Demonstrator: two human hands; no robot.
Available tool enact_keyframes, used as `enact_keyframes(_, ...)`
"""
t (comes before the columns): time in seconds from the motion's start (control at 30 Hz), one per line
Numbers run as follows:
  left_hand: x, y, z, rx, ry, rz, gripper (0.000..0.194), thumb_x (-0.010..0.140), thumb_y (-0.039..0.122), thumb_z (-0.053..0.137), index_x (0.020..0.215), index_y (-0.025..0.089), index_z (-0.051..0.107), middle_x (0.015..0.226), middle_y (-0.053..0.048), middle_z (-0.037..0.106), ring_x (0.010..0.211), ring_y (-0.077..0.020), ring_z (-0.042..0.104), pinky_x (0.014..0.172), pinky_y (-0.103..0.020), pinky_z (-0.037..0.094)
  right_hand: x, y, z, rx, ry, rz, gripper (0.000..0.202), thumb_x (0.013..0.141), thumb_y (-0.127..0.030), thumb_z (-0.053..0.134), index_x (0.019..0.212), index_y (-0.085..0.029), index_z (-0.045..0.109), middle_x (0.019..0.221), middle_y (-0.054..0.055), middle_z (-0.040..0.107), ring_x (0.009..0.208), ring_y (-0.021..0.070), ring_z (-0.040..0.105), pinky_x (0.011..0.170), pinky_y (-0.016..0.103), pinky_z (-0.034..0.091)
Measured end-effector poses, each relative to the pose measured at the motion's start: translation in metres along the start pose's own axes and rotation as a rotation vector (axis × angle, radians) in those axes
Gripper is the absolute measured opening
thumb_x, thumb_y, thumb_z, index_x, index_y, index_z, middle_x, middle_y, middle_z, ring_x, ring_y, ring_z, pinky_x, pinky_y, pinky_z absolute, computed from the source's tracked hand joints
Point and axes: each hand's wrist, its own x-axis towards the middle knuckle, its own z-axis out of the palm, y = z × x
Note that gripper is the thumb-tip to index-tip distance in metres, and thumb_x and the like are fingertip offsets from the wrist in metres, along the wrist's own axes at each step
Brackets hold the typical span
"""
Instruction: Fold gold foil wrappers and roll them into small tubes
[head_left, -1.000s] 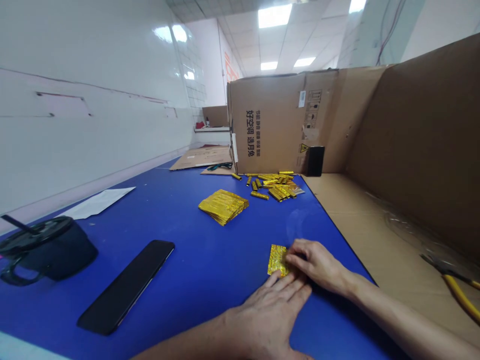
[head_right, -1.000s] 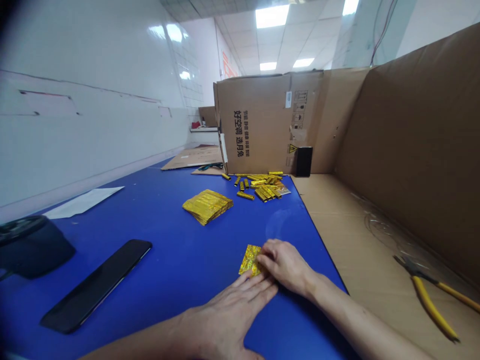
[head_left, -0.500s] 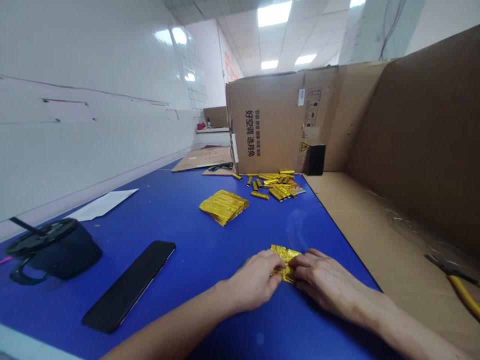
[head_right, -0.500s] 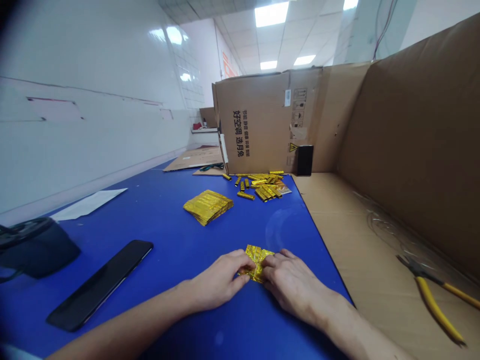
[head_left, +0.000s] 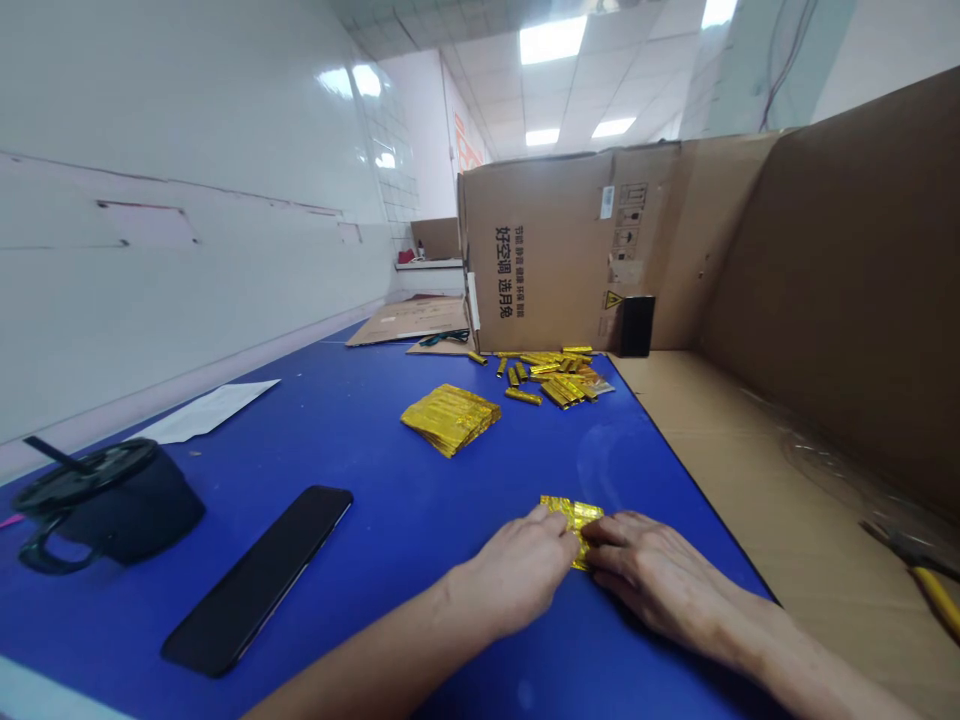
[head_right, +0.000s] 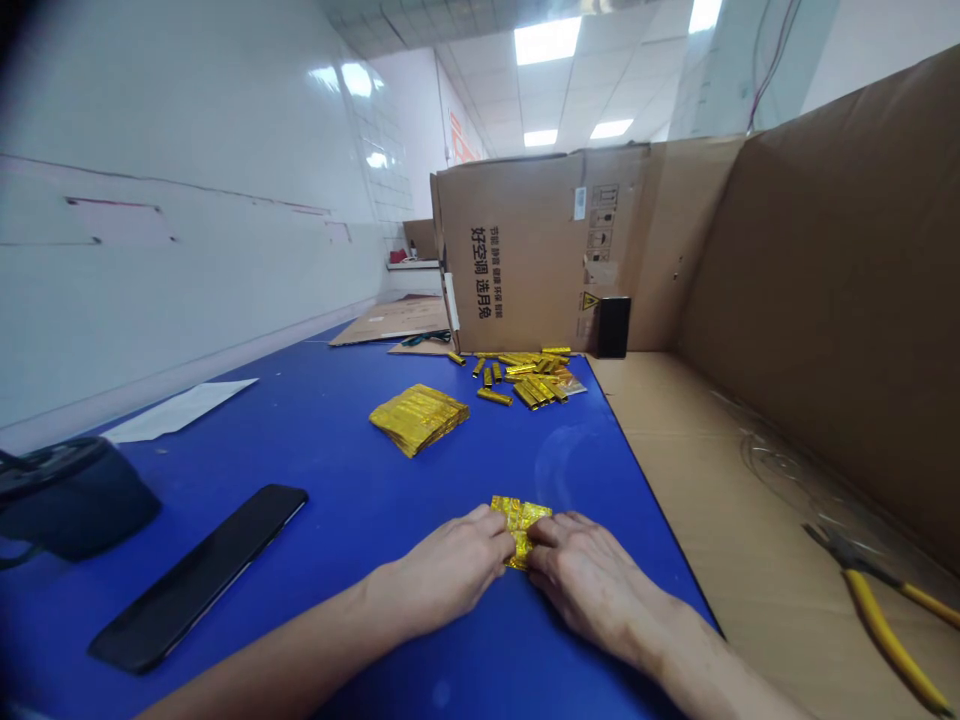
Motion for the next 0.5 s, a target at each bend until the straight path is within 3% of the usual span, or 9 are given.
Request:
enact_keyframes(0.2, -0.0011, 0.0006, -0.0031, 0.07, -0.003, 0.076, 0.019, 0.078, 0.009, 0.039, 0.09, 0.013, 0.053, 0.088, -0.006, 0.055, 0.084, -0.0192, 0.051, 0.071, -0.028, 0.044, 0.0005, -0.0005, 0.0007, 0.003, 0.028, -0.008, 0.022, 0.084, -0.019, 0.04, 0.085, -0.022, 0.061, 0.087, 0.004, 0.06, 0.082, 0.0166, 0.054, 0.072, 0.028, 0.04)
enact_keyframes(0.5, -0.0001, -0.0019, 0.0001, 0.049, 0.031, 0.058, 0.018, 0.075, 0.009, 0.042, 0.09, 0.015, 0.051, 0.086, -0.005, 0.056, 0.084, -0.0191, 0.051, 0.071, -0.028, 0.045, 0.0026, -0.0015, 0.0077, -0.058, 0.05, 0.006, 0.024, 0.086, -0.019, 0.036, 0.084, -0.02, 0.06, 0.084, 0.004, 0.061, 0.077, 0.0163, 0.055, 0.07, 0.03, 0.041)
